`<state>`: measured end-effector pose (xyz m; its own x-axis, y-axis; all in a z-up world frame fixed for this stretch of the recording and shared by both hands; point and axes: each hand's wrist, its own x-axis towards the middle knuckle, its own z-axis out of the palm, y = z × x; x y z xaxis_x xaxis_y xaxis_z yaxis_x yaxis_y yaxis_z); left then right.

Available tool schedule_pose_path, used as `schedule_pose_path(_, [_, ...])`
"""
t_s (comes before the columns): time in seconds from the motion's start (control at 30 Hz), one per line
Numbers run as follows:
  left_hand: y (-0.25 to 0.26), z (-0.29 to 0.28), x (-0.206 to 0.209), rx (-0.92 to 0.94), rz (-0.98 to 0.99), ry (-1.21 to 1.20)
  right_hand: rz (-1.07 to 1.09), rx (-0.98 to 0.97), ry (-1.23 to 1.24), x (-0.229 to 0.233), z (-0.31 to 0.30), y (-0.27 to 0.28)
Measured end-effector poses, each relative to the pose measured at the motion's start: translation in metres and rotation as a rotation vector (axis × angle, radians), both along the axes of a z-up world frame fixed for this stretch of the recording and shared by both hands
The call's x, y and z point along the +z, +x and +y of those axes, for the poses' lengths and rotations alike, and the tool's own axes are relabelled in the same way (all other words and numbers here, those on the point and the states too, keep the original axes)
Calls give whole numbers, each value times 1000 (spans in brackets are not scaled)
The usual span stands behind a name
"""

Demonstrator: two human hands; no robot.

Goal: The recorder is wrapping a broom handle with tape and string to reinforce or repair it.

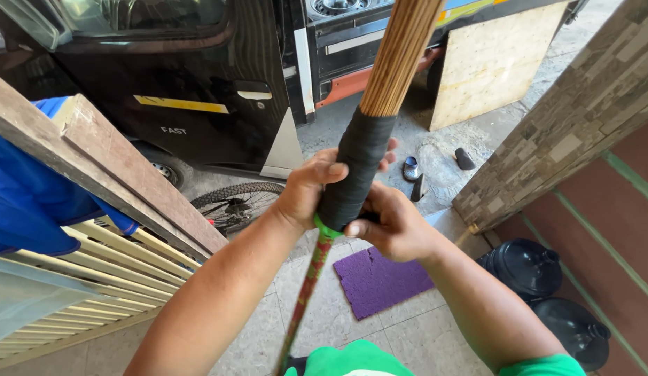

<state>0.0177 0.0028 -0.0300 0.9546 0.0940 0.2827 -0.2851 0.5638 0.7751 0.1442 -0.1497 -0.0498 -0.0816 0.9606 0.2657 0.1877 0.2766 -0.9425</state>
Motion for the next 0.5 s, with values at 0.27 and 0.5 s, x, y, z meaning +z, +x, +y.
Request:
schedule_pose_path(0.27, [-59,-60,-32,650,364,619,343,-201,16,-34,-1,-21])
schedule_pose_path(0.5, [-85,-68,-56,710,509,687,413,-210,-103,-68,-14,-45])
